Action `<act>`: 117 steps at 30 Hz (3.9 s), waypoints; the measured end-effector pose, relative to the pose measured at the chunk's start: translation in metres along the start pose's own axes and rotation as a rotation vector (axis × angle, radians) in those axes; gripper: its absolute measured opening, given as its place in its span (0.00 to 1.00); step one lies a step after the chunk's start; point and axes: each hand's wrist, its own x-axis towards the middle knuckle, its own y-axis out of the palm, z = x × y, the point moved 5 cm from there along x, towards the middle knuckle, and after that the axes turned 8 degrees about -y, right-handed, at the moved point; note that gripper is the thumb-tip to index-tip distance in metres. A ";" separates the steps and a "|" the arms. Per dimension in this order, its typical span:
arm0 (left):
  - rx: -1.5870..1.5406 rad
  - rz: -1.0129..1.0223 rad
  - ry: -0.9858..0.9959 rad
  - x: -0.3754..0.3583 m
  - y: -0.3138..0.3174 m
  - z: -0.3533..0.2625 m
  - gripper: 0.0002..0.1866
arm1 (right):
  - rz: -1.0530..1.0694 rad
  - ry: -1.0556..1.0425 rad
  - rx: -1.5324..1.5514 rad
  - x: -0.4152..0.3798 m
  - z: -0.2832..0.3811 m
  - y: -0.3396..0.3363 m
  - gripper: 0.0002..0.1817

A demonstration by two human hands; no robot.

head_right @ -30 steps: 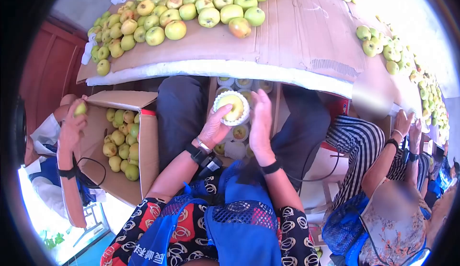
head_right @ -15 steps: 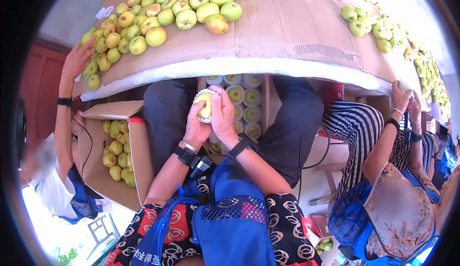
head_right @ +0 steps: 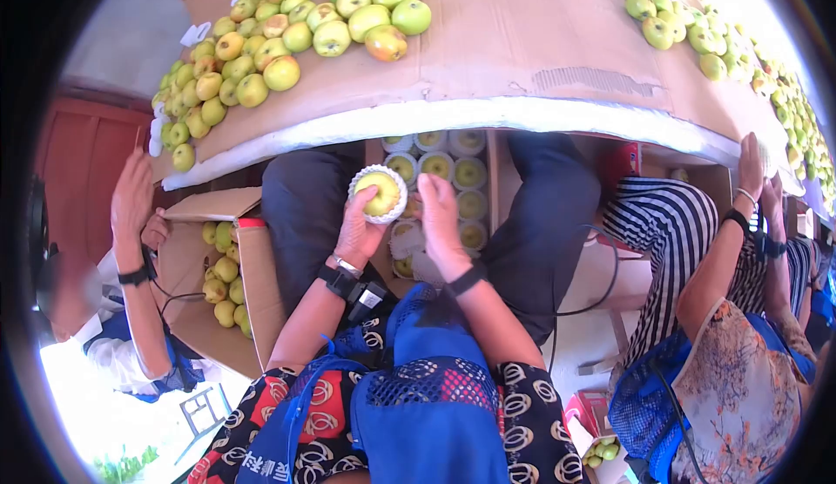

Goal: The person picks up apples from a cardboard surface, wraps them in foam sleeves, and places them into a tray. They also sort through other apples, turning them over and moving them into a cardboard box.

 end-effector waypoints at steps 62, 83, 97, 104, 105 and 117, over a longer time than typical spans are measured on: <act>0.396 -0.069 -0.243 0.004 0.000 0.029 0.24 | -0.791 0.172 -0.084 0.064 -0.092 -0.077 0.37; 0.462 -0.005 -0.296 0.003 0.011 0.026 0.15 | -0.466 0.019 -0.179 0.116 -0.126 -0.108 0.21; 0.446 0.005 -0.267 0.002 0.009 0.030 0.13 | -0.221 0.002 -0.664 0.122 -0.172 -0.142 0.17; 0.448 0.024 -0.277 0.003 0.008 0.030 0.13 | -0.594 0.286 0.053 0.088 -0.106 -0.086 0.19; 0.449 0.018 -0.276 0.002 0.008 0.029 0.13 | -0.585 0.313 0.034 0.090 -0.107 -0.083 0.20; 0.466 0.032 -0.287 0.002 0.007 0.031 0.12 | -0.496 0.225 -0.004 0.105 -0.152 -0.117 0.21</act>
